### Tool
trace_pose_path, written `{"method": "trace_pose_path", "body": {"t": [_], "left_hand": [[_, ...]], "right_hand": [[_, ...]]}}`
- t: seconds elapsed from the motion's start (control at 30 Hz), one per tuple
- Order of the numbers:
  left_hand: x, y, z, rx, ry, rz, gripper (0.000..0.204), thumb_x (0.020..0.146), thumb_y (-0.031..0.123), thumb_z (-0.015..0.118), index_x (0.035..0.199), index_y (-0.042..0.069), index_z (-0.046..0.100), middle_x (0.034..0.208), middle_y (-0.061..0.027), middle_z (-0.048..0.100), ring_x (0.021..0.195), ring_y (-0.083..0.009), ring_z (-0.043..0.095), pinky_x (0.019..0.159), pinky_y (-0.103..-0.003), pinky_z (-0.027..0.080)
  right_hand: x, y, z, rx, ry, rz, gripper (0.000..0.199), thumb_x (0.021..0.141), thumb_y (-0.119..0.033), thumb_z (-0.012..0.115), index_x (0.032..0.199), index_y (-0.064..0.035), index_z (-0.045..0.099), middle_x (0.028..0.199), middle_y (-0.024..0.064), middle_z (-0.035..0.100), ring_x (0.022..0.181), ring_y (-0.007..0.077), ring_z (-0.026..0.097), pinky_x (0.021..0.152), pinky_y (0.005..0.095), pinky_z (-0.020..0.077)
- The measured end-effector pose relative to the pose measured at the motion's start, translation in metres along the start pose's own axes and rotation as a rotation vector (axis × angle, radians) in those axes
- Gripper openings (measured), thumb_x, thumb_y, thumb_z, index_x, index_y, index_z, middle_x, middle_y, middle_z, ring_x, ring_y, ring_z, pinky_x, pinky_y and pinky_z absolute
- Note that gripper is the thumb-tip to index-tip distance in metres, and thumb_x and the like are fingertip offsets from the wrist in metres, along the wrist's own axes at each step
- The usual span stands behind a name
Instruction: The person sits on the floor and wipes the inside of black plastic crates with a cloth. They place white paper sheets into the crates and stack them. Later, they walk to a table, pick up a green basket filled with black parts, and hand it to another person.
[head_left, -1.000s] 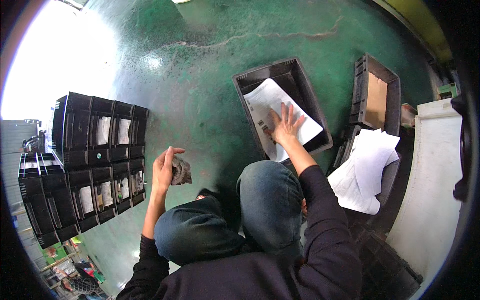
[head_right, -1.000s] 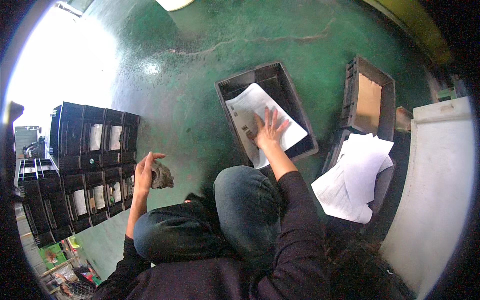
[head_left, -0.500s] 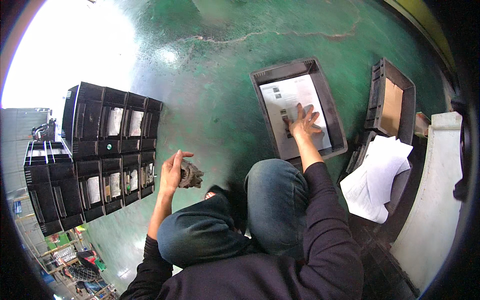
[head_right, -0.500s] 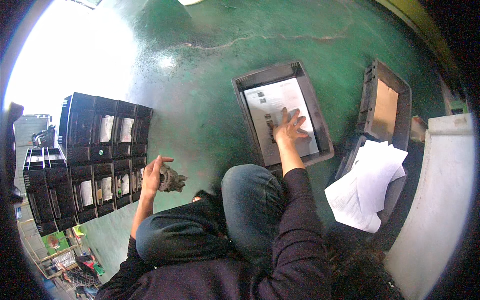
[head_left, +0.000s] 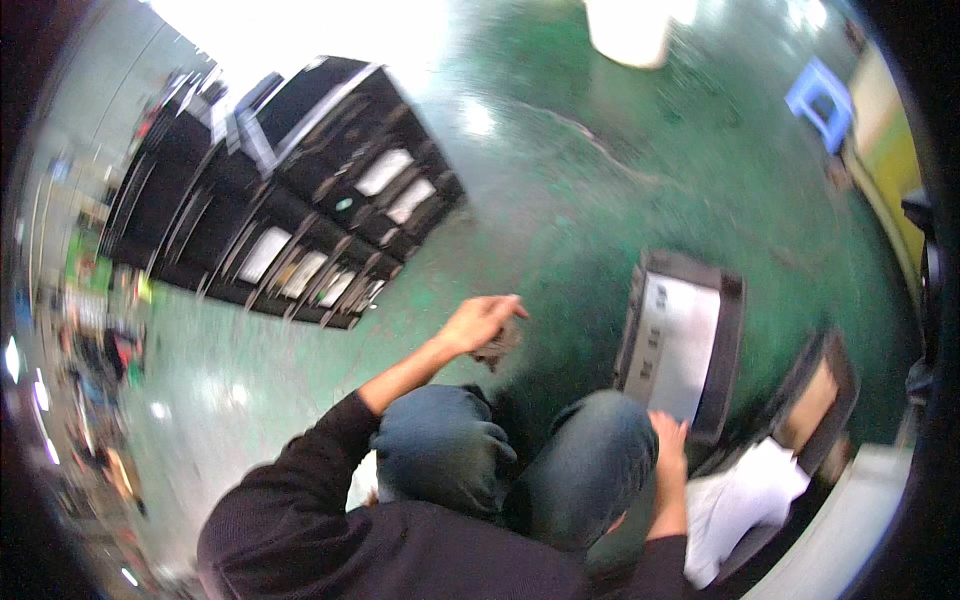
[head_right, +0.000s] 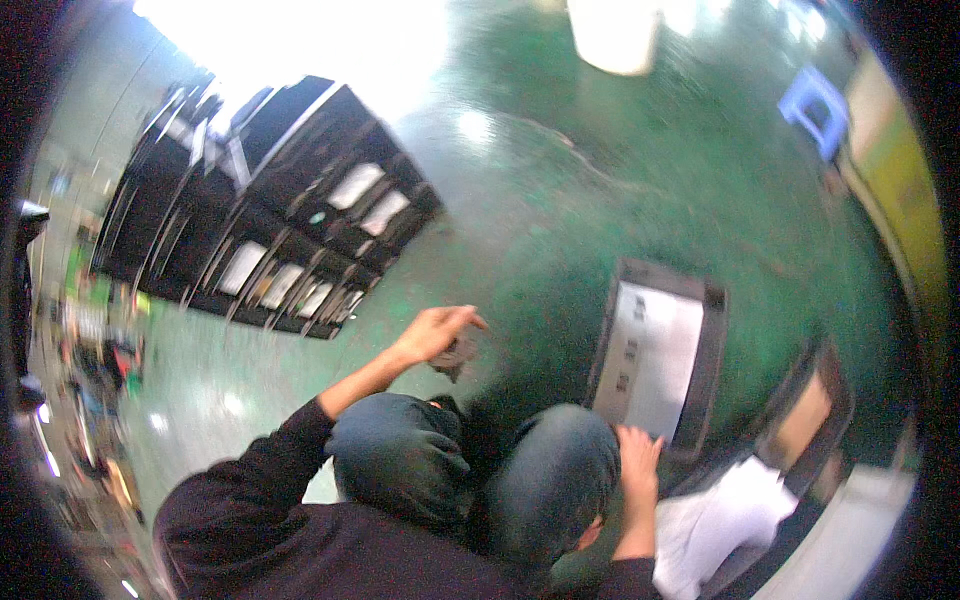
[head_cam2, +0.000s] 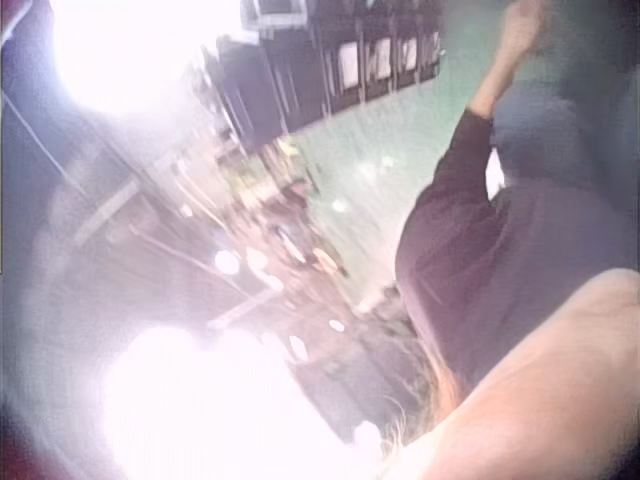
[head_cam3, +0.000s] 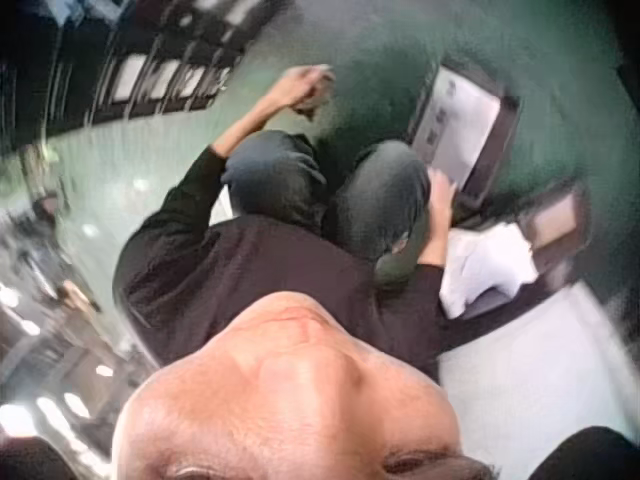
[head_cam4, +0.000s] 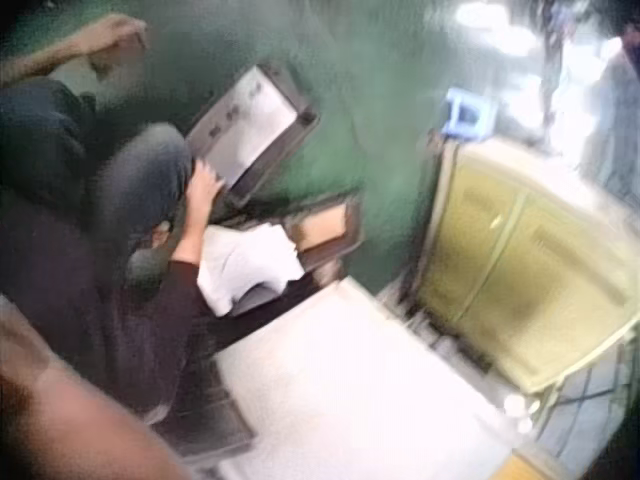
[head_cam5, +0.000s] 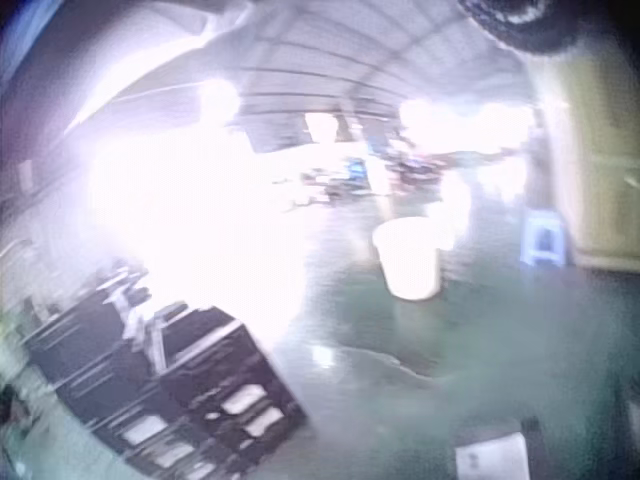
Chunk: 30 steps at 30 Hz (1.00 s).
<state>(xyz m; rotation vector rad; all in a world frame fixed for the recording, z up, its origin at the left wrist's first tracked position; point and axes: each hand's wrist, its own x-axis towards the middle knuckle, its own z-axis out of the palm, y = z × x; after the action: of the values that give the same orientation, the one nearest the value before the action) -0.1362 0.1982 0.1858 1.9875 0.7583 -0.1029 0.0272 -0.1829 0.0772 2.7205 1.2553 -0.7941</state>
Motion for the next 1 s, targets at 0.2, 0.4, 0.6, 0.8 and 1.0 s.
{"method": "trace_pose_path", "body": {"t": [0.2, 0.4, 0.6, 0.8, 1.0], "left_hand": [[0.008, 0.012, -0.003, -0.049, 0.032, 0.055, 0.047, 0.094, 0.044, 0.037, 0.096, 0.008, 0.067, 0.074, -0.0157, 0.062, 0.075, -0.0274, 0.062, 0.074, -0.039, 0.046], [-0.008, -0.020, -0.015, -0.162, 0.158, 0.055, 0.046, 0.095, 0.044, 0.035, 0.101, 0.012, 0.068, 0.074, -0.0153, 0.062, 0.074, -0.0232, 0.061, 0.073, -0.036, 0.047], [-0.040, -0.069, -0.033, -0.229, 0.226, -0.053, 0.047, 0.094, 0.046, 0.036, 0.102, 0.013, 0.068, 0.072, -0.0151, 0.061, 0.070, -0.0225, 0.059, 0.070, -0.037, 0.046], [-0.045, -0.089, -0.056, -0.286, 0.315, -0.119, 0.048, 0.094, 0.045, 0.035, 0.101, 0.011, 0.069, 0.070, -0.0149, 0.060, 0.069, -0.0237, 0.058, 0.070, -0.037, 0.046], [-0.050, -0.093, -0.061, -0.374, 0.340, -0.070, 0.047, 0.094, 0.045, 0.036, 0.101, 0.011, 0.068, 0.059, -0.0126, 0.054, 0.058, -0.0186, 0.053, 0.061, -0.035, 0.044]], "right_hand": [[0.008, 0.017, -0.051, -0.051, 0.471, -0.215, 0.027, 0.066, -0.003, 0.057, 0.090, -0.0140, 0.057, 0.079, 0.0072, 0.060, 0.078, 0.0282, 0.061, 0.065, 0.0441, 0.0459], [0.022, 0.017, -0.092, 0.000, 0.253, -0.156, 0.032, 0.062, -0.010, 0.071, 0.091, -0.0085, 0.057, 0.086, 0.0135, 0.064, 0.080, 0.0358, 0.061, 0.067, 0.0449, 0.0466], [0.033, -0.038, -0.163, -0.146, 0.263, -0.128, 0.036, 0.061, -0.015, 0.076, 0.091, -0.0072, 0.058, 0.083, 0.0155, 0.065, 0.079, 0.0360, 0.062, 0.068, 0.0437, 0.0472], [0.042, -0.159, -0.324, -0.249, 0.541, -0.593, 0.036, 0.056, -0.005, 0.073, 0.089, -0.0056, 0.058, 0.081, 0.0114, 0.062, 0.077, 0.0331, 0.059, 0.069, 0.0416, 0.0450], [0.086, -0.310, -0.449, -0.299, 0.603, -0.939, 0.040, 0.056, -0.003, 0.074, 0.093, -0.0041, 0.059, 0.091, 0.0111, 0.061, 0.088, 0.0315, 0.057, 0.077, 0.0387, 0.0444]]}}
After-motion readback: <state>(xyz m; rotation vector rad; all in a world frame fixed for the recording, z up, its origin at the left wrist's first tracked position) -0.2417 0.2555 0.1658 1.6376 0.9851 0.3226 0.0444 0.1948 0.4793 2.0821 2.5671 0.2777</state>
